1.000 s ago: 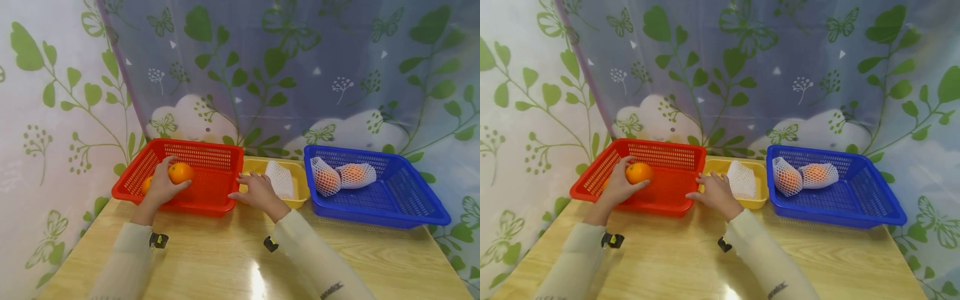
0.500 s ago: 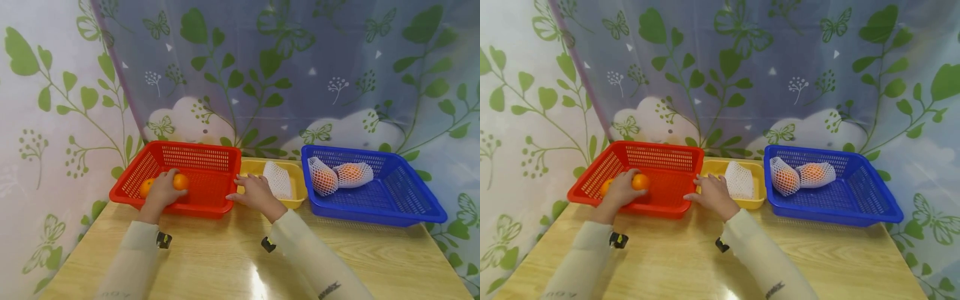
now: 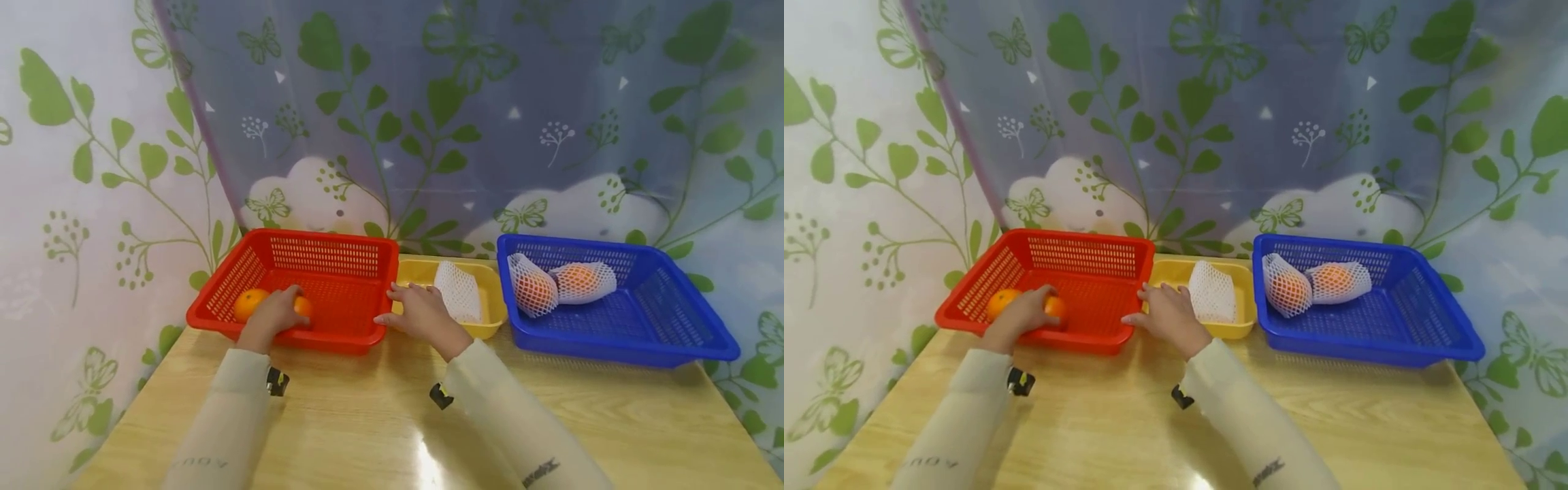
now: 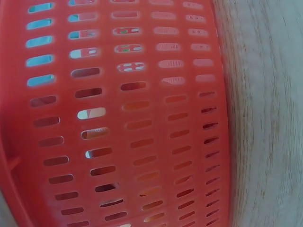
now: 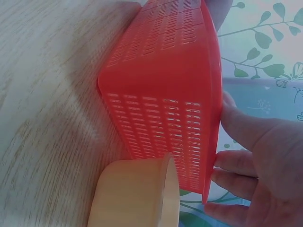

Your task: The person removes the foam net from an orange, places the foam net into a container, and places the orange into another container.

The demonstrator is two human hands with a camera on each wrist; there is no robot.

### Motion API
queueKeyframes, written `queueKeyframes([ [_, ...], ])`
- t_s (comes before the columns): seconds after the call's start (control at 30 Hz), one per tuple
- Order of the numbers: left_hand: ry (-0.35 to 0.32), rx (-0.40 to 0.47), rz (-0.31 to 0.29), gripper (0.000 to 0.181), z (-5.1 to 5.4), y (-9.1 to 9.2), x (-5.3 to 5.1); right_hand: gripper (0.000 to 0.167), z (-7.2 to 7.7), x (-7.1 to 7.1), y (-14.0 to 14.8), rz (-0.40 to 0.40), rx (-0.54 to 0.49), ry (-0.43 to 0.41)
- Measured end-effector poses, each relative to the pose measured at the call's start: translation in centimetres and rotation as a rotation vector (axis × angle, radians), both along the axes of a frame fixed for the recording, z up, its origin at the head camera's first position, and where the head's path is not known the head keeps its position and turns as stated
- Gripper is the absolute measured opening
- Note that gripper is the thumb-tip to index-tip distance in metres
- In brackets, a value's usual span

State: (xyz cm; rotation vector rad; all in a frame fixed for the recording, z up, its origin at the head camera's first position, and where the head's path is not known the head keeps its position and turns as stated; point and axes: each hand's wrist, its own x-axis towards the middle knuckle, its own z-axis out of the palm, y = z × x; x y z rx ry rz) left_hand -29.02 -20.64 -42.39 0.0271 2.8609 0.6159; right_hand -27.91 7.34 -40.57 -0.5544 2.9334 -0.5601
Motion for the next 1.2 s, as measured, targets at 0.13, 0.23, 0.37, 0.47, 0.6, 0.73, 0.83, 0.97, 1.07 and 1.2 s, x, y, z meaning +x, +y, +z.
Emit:
queueKeyframes([
  [0.13, -0.009, 0.006, -0.021, 0.060, -0.3, -0.1, 0.2, 0.068, -0.1, 0.0, -0.1, 0.019, 0.017, 0.007],
  [0.23, -0.008, 0.000, -0.032, 0.060, -0.4, -0.2, 0.3, 0.069, -0.1, 0.1, -0.2, 0.027, 0.017, 0.003],
  [0.37, 0.006, 0.000, -0.037, 0.061, -0.5, -0.2, 0.3, 0.069, 0.0, 0.1, -0.1, 0.022, 0.011, 0.006],
  [0.47, 0.023, 0.008, -0.032, 0.061, -0.4, -0.1, 0.3, 0.069, 0.0, 0.2, -0.1, 0.022, 0.023, 0.021],
  [0.6, 0.034, 0.010, -0.017, 0.063, -0.3, -0.3, 0.5, 0.070, 0.0, 0.2, -0.3, 0.033, 0.033, 0.030],
  [0.73, 0.055, 0.005, -0.009, 0.062, -0.3, -0.5, 0.6, 0.070, 0.0, 0.2, -0.5, 0.037, 0.021, 0.021],
  [0.83, 0.096, -0.010, -0.024, 0.059, -0.3, -0.6, 0.6, 0.070, 0.0, 0.2, -0.5, 0.032, 0.018, 0.022],
  [0.97, 0.153, -0.039, -0.031, 0.057, -0.3, -0.4, 0.6, 0.069, 0.0, 0.3, -0.2, 0.029, 0.014, 0.034],
  [1.07, 0.180, -0.044, -0.021, 0.055, -0.4, -0.2, 0.6, 0.069, 0.0, 0.3, 0.0, 0.026, 0.015, 0.039],
  [1.2, 0.216, -0.027, -0.018, 0.052, -0.5, 0.1, 0.5, 0.068, -0.2, 0.4, 0.5, 0.041, 0.045, 0.079],
])
